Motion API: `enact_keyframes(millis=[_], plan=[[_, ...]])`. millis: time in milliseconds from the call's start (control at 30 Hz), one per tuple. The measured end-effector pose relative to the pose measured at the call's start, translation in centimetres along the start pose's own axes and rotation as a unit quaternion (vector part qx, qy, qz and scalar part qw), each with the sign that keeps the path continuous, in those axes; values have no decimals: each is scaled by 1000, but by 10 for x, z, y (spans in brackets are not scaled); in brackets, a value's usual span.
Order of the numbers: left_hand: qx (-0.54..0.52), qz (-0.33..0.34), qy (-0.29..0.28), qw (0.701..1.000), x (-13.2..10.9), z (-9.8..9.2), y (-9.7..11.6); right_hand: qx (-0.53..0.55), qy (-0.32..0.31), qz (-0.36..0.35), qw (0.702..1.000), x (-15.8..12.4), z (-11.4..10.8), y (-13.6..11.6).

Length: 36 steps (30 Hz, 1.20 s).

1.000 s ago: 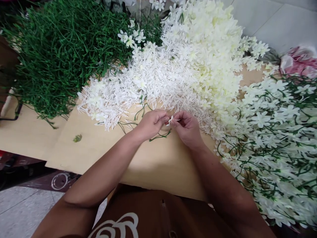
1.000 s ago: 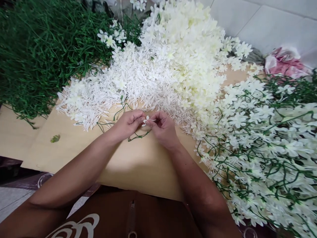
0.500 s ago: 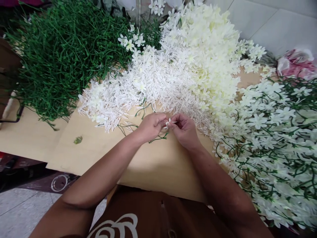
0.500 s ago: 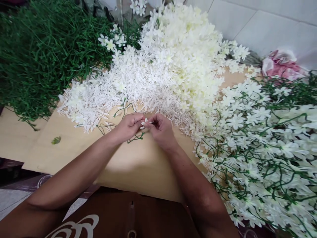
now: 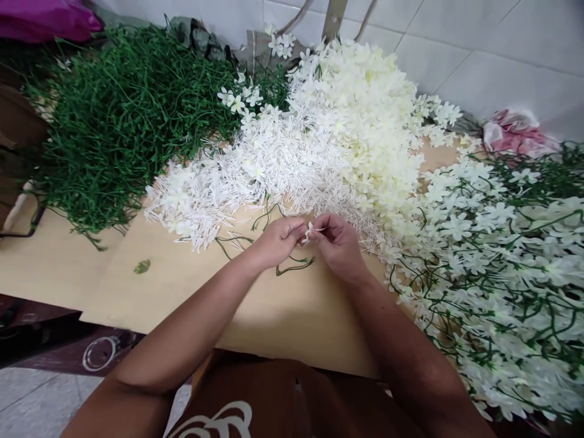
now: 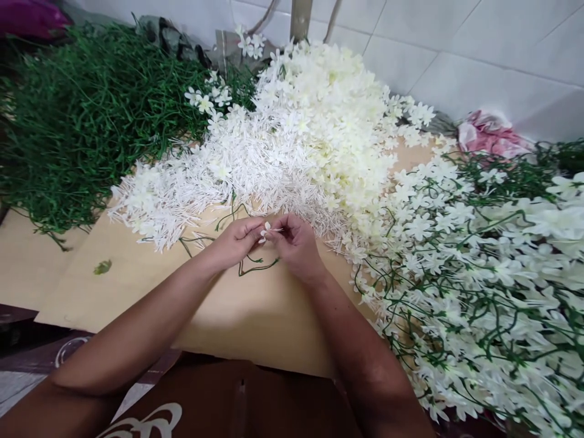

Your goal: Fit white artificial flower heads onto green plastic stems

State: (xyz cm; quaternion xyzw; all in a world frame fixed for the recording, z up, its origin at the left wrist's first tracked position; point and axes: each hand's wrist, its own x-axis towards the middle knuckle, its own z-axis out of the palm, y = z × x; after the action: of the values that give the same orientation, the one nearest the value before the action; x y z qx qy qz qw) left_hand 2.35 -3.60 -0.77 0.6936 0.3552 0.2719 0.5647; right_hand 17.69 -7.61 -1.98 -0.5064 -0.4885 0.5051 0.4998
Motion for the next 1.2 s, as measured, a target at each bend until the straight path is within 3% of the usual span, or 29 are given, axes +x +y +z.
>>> enact_keyframes(millis=[167, 300, 433, 533, 700, 800, 900, 1000, 1100, 1133, 1200], plan=[[-13, 11, -30, 999, 0, 1, -6, -19, -26, 4, 999, -1, 1, 4], [80, 32, -39, 995, 2, -4, -4, -60, -17, -8, 998, -4, -6, -2], [227, 93, 39, 969, -1, -18, 11, -76, 48, -38, 995, -9, -16, -16], [194, 86, 85, 974, -8, -28, 22, -47, 85, -52, 994, -13, -18, -25], [173, 74, 5, 982, -29, -29, 32, -46, 95, -43, 994, -20, -14, -31], [263, 124, -9, 957, -41, -23, 35, -29, 116, -1, 993, -25, -14, -33], [310, 168, -16, 936, -49, -17, 38, -9, 94, 51, 994, -33, -17, -35], [208, 158, -23, 965, -50, -15, 39, -18, 2, 90, 996, -42, -23, -38], [24, 85, 6, 996, -48, -18, 37, -83, -120, 105, 984, -41, -33, -42], [-19, 60, 20, 998, -47, -19, 35, -128, -120, 93, 980, -37, -36, -43], [-54, 25, 37, 998, -46, -20, 32, -260, -1, 32, 965, -21, -40, -43]])
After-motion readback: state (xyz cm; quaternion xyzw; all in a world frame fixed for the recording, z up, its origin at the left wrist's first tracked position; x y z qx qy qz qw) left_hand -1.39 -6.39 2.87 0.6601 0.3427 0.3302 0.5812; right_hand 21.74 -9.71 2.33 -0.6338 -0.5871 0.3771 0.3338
